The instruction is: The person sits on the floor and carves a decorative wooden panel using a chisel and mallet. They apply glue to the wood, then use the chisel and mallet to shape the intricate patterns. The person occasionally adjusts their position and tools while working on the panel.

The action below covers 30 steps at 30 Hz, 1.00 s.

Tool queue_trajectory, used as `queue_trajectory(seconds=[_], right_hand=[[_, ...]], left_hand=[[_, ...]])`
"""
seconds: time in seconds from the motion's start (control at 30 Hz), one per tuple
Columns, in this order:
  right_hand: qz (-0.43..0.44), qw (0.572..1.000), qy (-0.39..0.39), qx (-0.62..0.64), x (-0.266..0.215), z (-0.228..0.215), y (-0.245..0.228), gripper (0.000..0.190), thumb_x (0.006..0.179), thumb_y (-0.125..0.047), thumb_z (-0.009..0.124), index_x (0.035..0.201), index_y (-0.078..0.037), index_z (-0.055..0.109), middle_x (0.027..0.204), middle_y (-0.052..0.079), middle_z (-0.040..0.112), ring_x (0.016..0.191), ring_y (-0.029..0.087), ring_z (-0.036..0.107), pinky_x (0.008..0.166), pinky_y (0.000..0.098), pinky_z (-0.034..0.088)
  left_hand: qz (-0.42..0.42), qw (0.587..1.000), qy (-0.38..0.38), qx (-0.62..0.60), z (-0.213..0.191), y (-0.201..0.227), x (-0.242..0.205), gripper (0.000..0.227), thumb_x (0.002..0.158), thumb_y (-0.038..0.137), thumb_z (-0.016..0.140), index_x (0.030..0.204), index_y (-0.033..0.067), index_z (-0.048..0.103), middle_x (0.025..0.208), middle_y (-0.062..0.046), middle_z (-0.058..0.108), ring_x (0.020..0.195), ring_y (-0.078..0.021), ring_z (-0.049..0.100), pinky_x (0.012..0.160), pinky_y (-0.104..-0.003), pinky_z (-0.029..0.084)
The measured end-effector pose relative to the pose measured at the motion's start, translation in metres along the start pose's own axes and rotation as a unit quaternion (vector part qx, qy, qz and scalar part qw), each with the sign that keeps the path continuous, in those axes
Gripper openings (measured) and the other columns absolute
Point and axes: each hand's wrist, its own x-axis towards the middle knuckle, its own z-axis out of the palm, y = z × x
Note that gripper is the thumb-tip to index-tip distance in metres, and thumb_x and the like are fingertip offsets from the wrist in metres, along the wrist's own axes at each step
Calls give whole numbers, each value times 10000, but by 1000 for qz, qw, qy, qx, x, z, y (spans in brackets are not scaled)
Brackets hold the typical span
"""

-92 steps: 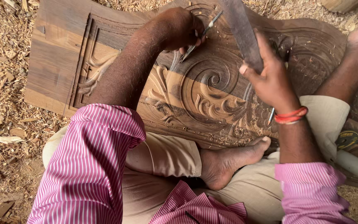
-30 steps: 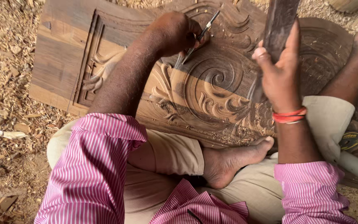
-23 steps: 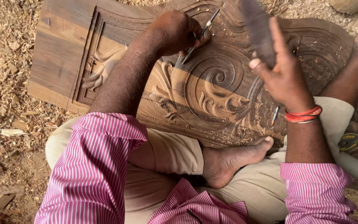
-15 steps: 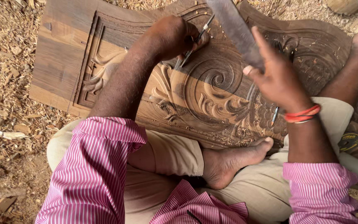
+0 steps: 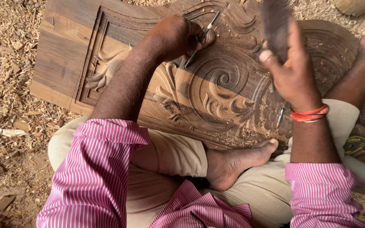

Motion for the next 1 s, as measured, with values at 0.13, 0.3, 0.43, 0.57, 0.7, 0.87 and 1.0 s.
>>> queue_trajectory(seconds=[0.13, 0.3, 0.43, 0.57, 0.7, 0.87, 1.0], right_hand=[[41, 993, -57, -90, 2, 0, -7, 779, 1089, -116, 703, 1687, -54, 207, 1377, 172, 638, 1219, 202, 655, 1061, 339, 530], [-12, 988, -85, -126, 5, -9, -14, 799, 1046, -58, 676, 1682, -34, 192, 1556, 231, 538, 1410, 301, 586, 1140, 393, 506], [55, 997, 26, 42, 5, 10, -5, 793, 1102, -88, 679, 1678, -65, 134, 1429, 211, 574, 1258, 213, 620, 1149, 350, 553], [-44, 967, -125, -220, 8, -5, -7, 848, 987, -77, 739, 1658, -46, 222, 1515, 266, 494, 1254, 283, 566, 1025, 358, 502], [13, 999, -38, -8, 8, 1, -2, 758, 1097, -109, 685, 1699, -88, 224, 1475, 231, 512, 1220, 203, 568, 1086, 298, 538], [-48, 973, -140, -177, 13, -11, -13, 854, 998, -21, 744, 1673, -71, 224, 1601, 289, 453, 1436, 314, 521, 1049, 386, 535], [9, 996, -83, -40, 10, 1, -19, 815, 1045, -34, 658, 1698, -109, 176, 1611, 228, 523, 1422, 253, 599, 1079, 338, 582]], left_hand=[[21, 1000, -3, 1, -1, -1, -1, 148, 997, 143, 631, 1090, 125, 744, 955, -47, 782, 761, -113, 772, 702, -304, 651], [3, 1000, 1, 7, -3, -2, -3, 158, 990, 175, 649, 1112, 119, 732, 950, -51, 780, 745, -125, 770, 691, -315, 639], [-9, 1000, -1, -6, -5, 3, -2, 159, 992, 188, 651, 1107, 124, 740, 938, -43, 783, 746, -117, 771, 696, -313, 640], [-31, 999, 6, -14, -3, 6, -5, 183, 980, 189, 653, 1137, 142, 733, 949, -32, 775, 729, -119, 770, 683, -319, 641], [-25, 1000, 6, -18, -6, 4, -8, 159, 986, 186, 657, 1105, 125, 744, 933, -33, 787, 758, -111, 773, 697, -317, 640], [6, 1000, 10, 13, -6, 4, -10, 139, 1009, 192, 663, 1053, 105, 762, 931, -45, 797, 782, -115, 782, 733, -318, 642], [-22, 1000, 1, -9, -7, 3, -12, 181, 989, 168, 642, 1139, 120, 731, 957, -47, 785, 760, -122, 776, 722, -330, 637]])
